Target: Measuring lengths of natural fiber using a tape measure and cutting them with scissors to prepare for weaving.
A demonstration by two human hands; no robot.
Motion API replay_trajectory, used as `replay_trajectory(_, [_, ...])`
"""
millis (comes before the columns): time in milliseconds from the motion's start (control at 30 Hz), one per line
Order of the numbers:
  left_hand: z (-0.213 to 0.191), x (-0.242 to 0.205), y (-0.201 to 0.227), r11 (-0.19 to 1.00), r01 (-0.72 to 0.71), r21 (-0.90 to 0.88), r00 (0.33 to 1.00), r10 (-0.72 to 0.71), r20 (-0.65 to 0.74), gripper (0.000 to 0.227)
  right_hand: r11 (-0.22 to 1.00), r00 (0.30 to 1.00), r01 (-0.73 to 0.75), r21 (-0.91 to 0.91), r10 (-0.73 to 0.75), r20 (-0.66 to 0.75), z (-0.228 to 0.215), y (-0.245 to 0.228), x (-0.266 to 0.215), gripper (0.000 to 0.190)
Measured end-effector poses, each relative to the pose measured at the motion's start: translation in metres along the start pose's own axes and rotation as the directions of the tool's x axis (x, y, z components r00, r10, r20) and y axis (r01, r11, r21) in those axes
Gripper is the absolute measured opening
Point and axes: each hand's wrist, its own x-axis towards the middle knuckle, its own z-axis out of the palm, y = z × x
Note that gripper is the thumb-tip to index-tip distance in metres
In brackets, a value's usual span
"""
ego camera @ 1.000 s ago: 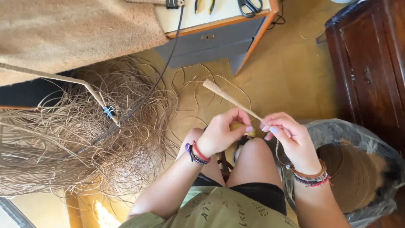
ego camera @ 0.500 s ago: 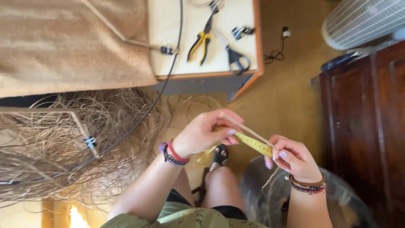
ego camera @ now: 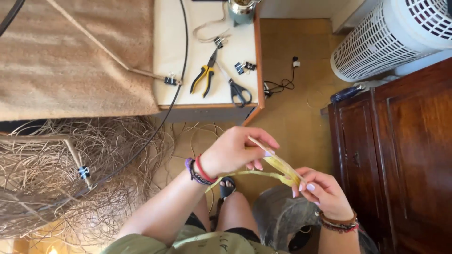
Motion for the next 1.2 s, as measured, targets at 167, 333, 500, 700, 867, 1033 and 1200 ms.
replay_trajectory(167, [-0.018,-0.029,-0.047,0.983,-0.123,-0.137,0.98,0.142,0.138,0.031,0.989,0.999,-0.023,-0.143,0.018,-0.036,0.028,0.018,-0.007,0.017])
replay_trajectory(333, [-0.051,-0.086,-0.078,0.978,-0.16,-0.132,0.984,0.169,0.063,0.022,0.971,0.997,0.037,-0.235,-0.053,-0.061,0.059,0.039,-0.041,0.02])
replay_trajectory(500, [-0.045,-0.147,-0.098,0.992,-0.119,-0.053,0.981,0.109,-0.161,0.013,0.892,0.99,-0.004,-0.453,-0.06,-0.127,0.103,0.047,-0.096,0.016])
replay_trajectory(700, [-0.025,-0.194,-0.146,0.897,-0.219,-0.385,0.975,0.188,-0.117,0.027,0.969,0.995,-0.019,-0.246,-0.005,-0.097,0.114,0.074,-0.156,0.015])
replay_trajectory(867, [-0.01,-0.217,-0.175,0.816,-0.132,-0.562,0.98,0.192,0.048,0.035,0.926,1.0,-0.024,-0.376,0.024,-0.005,0.158,0.077,-0.149,0.017])
replay_trajectory(1033, [-0.019,-0.241,-0.168,0.82,-0.18,-0.543,0.971,0.237,0.036,0.035,0.856,0.999,-0.039,-0.516,0.032,-0.023,0.172,0.075,-0.141,0.017])
replay_trajectory(1200, [-0.024,-0.261,-0.158,0.86,-0.253,-0.444,0.962,0.272,-0.021,0.03,0.805,0.998,-0.068,-0.59,0.049,-0.048,0.181,0.076,-0.138,0.019])
